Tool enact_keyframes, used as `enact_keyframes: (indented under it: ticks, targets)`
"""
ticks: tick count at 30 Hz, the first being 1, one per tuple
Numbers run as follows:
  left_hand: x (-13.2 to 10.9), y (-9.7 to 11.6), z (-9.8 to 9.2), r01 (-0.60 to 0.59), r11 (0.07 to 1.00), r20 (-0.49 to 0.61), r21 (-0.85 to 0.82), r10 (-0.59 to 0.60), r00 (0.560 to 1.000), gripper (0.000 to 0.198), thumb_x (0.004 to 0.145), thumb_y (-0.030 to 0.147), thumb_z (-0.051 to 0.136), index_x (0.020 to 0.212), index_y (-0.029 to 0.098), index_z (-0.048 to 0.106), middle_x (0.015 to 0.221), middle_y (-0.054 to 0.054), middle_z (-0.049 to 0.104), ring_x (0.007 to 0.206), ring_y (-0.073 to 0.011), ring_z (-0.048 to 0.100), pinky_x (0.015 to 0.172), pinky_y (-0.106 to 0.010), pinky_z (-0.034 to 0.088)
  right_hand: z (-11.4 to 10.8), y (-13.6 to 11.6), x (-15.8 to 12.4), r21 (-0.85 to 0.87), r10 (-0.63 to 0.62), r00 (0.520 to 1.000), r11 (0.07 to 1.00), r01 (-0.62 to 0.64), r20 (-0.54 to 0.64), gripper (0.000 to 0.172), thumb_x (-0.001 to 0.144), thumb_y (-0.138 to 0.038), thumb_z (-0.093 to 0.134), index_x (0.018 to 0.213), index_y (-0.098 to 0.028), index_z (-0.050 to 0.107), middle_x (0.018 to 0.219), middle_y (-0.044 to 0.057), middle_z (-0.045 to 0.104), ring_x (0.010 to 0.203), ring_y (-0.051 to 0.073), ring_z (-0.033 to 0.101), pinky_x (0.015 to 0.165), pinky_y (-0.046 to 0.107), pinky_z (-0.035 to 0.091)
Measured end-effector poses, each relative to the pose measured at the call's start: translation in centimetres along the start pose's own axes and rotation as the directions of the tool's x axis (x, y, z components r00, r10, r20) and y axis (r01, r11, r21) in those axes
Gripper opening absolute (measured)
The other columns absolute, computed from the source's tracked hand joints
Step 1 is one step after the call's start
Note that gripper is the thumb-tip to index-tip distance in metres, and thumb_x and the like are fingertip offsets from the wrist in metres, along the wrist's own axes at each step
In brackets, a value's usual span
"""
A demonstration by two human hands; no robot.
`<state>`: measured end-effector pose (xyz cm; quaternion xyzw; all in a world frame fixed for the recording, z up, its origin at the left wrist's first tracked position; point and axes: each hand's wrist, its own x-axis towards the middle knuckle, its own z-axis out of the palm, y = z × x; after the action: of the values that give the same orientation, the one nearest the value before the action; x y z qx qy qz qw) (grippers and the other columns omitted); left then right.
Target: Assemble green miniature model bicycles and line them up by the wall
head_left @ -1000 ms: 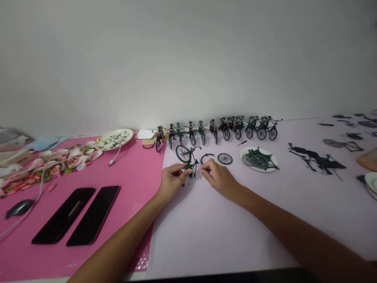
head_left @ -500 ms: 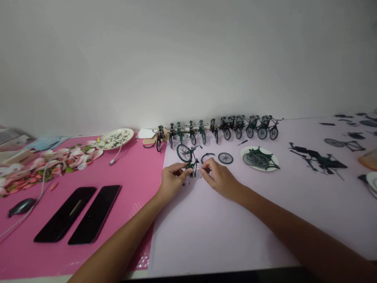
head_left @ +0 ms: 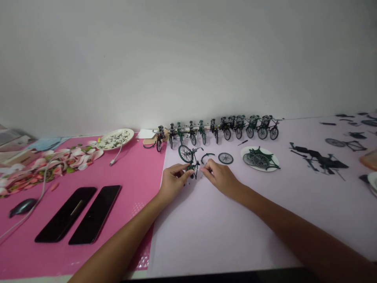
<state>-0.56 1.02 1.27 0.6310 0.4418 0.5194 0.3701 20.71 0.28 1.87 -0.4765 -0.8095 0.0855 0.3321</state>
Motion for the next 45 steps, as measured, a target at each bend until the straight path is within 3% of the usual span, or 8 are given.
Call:
enact_keyframes:
  ticks: [7,12,17,21,24,29,36,45]
  targets:
    - [0.0,0.2,-0.1,-0.064,0.995,0.033,0.073,0.062,0.998,0.034,0.081,0.045,0.083,0.100,0.018,0.084,0.073,-0.004,0.073,0.052,-0.0111,0.054,0.055,-0.027,0.049,0.1,0.1,0.0,0.041,0.034,0.999,0.999,-0.033,-0.024,0.035,0.107,-0.044,0.045,0.077,-0.024,0.045,0.063,-0.003,0.056,0.052,0.015,0.051,0.054,0.026,0.032]
    - [0.2,0.3,-0.6,-0.214,0.953,0.032,0.216,0.212,0.977,0.030,0.085,0.044,0.080,0.102,0.020,0.083,0.081,-0.006,0.076,0.055,-0.0111,0.053,0.055,-0.026,0.048,-0.2,1.0,0.3,0.120,-0.011,0.997,0.993,0.021,-0.081,0.034,0.107,-0.043,0.045,0.081,-0.023,0.053,0.075,0.002,0.061,0.070,0.018,0.058,0.066,0.030,0.043]
    - [0.6,0.4,-1.6,-0.390,0.778,0.050,0.492,0.422,0.905,0.025,0.090,0.041,0.074,0.103,0.021,0.082,0.091,-0.007,0.078,0.056,-0.0112,0.054,0.058,-0.025,0.048,0.1,1.9,0.8,0.188,-0.028,0.991,0.981,0.053,-0.132,0.032,0.109,-0.036,0.040,0.092,-0.023,0.063,0.090,0.008,0.067,0.090,0.024,0.062,0.087,0.040,0.050]
    - [0.9,0.2,-1.9,-0.461,0.620,0.111,0.635,0.518,0.848,0.021,0.092,0.035,0.071,0.102,0.020,0.081,0.091,-0.008,0.079,0.073,-0.0161,0.069,0.065,-0.025,0.051,0.7,1.5,0.4,0.218,0.015,0.995,0.976,0.007,-0.095,0.026,0.105,-0.038,0.050,0.098,-0.021,0.069,0.094,0.008,0.064,0.092,0.024,0.062,0.082,0.037,0.052]
    - [0.8,0.1,-1.9,-0.481,0.544,0.164,0.688,0.528,0.833,0.019,0.093,0.033,0.069,0.101,0.021,0.081,0.089,-0.008,0.078,0.078,-0.0173,0.071,0.066,-0.025,0.051,1.1,1.0,0.0,0.205,0.014,0.999,0.979,-0.004,-0.048,0.020,0.100,-0.036,0.062,0.108,-0.022,0.073,0.099,0.008,0.065,0.089,0.023,0.062,0.078,0.036,0.054]
    - [0.5,-0.1,-1.7,-0.487,0.485,0.188,0.726,0.542,0.819,0.018,0.095,0.031,0.067,0.103,0.021,0.080,0.088,-0.007,0.077,0.078,-0.0165,0.071,0.064,-0.024,0.050,1.7,1.2,-0.4,0.222,0.027,1.000,0.975,-0.027,0.003,0.029,0.100,-0.035,0.063,0.122,-0.025,0.076,0.093,0.006,0.065,0.076,0.019,0.061,0.070,0.033,0.054]
    - [0.2,0.1,-1.5,-0.492,0.427,0.206,0.759,0.560,0.802,0.019,0.098,0.030,0.063,0.102,0.021,0.080,0.083,-0.006,0.075,0.075,-0.0158,0.068,0.061,-0.024,0.045,1.5,0.7,-0.6,0.248,-0.089,0.996,0.965,0.083,0.014,0.040,0.102,-0.031,0.057,0.140,-0.025,0.068,0.093,0.006,0.067,0.080,0.020,0.062,0.077,0.036,0.055]
    - [-0.1,0.3,-1.2,-0.490,0.396,0.230,0.776,0.545,0.806,0.019,0.098,0.030,0.062,0.098,0.020,0.079,0.069,-0.004,0.064,0.066,-0.0152,0.061,0.056,-0.025,0.036,1.6,0.3,-0.8,0.267,-0.121,0.992,0.958,0.109,0.029,0.043,0.101,-0.028,0.056,0.142,-0.024,0.066,0.091,0.006,0.067,0.086,0.022,0.062,0.083,0.041,0.056]
